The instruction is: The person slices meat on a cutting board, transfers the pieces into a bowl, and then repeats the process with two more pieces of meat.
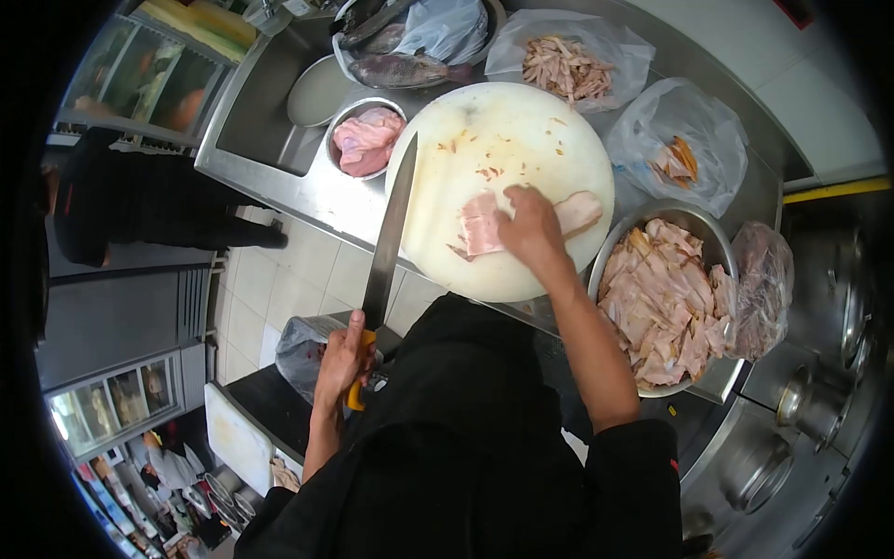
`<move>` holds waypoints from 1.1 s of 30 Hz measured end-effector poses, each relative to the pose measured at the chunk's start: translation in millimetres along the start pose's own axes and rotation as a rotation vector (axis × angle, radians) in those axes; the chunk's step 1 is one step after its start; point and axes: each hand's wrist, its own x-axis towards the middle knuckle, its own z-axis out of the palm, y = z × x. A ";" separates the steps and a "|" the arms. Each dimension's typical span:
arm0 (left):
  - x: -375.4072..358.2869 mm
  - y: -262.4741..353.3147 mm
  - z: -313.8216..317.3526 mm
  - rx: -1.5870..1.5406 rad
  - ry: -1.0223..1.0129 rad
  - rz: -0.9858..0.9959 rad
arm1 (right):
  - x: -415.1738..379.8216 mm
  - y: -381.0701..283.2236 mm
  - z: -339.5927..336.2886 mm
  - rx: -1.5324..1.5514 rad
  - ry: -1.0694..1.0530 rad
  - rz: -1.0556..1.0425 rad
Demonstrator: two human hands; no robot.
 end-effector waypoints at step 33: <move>-54.5 13.0 -16.5 0.741 0.127 0.081 | -30.4 -9.7 65.7 -0.032 0.114 -0.483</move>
